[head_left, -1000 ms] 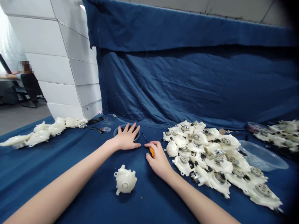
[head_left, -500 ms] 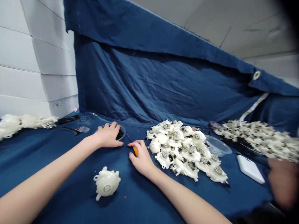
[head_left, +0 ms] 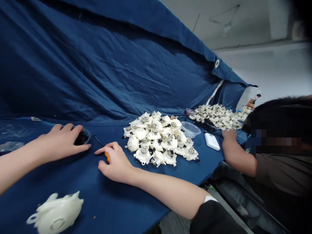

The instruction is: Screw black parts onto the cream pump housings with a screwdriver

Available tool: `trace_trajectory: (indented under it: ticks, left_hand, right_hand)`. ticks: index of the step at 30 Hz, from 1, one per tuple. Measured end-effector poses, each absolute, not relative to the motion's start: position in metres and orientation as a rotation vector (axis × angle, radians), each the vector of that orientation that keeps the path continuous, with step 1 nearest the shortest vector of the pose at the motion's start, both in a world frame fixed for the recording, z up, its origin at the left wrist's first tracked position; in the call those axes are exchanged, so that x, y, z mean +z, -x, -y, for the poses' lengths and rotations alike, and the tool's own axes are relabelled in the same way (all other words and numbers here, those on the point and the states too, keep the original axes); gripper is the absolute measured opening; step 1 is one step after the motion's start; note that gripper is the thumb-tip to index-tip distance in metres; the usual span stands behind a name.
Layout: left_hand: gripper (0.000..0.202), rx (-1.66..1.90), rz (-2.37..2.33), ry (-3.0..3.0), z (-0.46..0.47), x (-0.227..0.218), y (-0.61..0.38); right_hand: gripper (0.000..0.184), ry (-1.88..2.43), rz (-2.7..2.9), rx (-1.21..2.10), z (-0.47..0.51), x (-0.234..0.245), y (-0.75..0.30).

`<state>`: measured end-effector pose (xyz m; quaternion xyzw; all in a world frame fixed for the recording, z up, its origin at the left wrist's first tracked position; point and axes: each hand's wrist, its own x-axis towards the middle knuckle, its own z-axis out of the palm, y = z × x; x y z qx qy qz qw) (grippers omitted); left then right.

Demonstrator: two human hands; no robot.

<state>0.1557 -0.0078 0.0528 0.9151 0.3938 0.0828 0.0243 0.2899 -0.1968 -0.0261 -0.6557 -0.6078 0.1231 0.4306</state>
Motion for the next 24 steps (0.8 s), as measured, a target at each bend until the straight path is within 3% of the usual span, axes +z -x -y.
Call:
trace_trajectory:
  ticks: [8,13,18,24]
  left_hand:
    - [0.066,-0.085,-1.209,-2.856,0.015,0.065,-0.16]
    - [0.071,0.158,-1.074,-2.841,0.007,0.073,-0.147]
    - [0.07,0.27,-1.3,-2.737,-0.024,0.072,-0.127]
    - [0.045,0.079,-1.182,-2.416,-0.034,0.068,-0.109]
  right_hand:
    - [0.037,1.65,1.593,0.305,0.198,-0.026,-0.292]
    - [0.038,1.611,1.555,0.294,0.198,-0.028,-0.286]
    - [0.036,1.56,1.514,0.369,0.198,-0.033,-0.281]
    - [0.034,1.563,1.498,0.372,0.196,-0.035,-0.281]
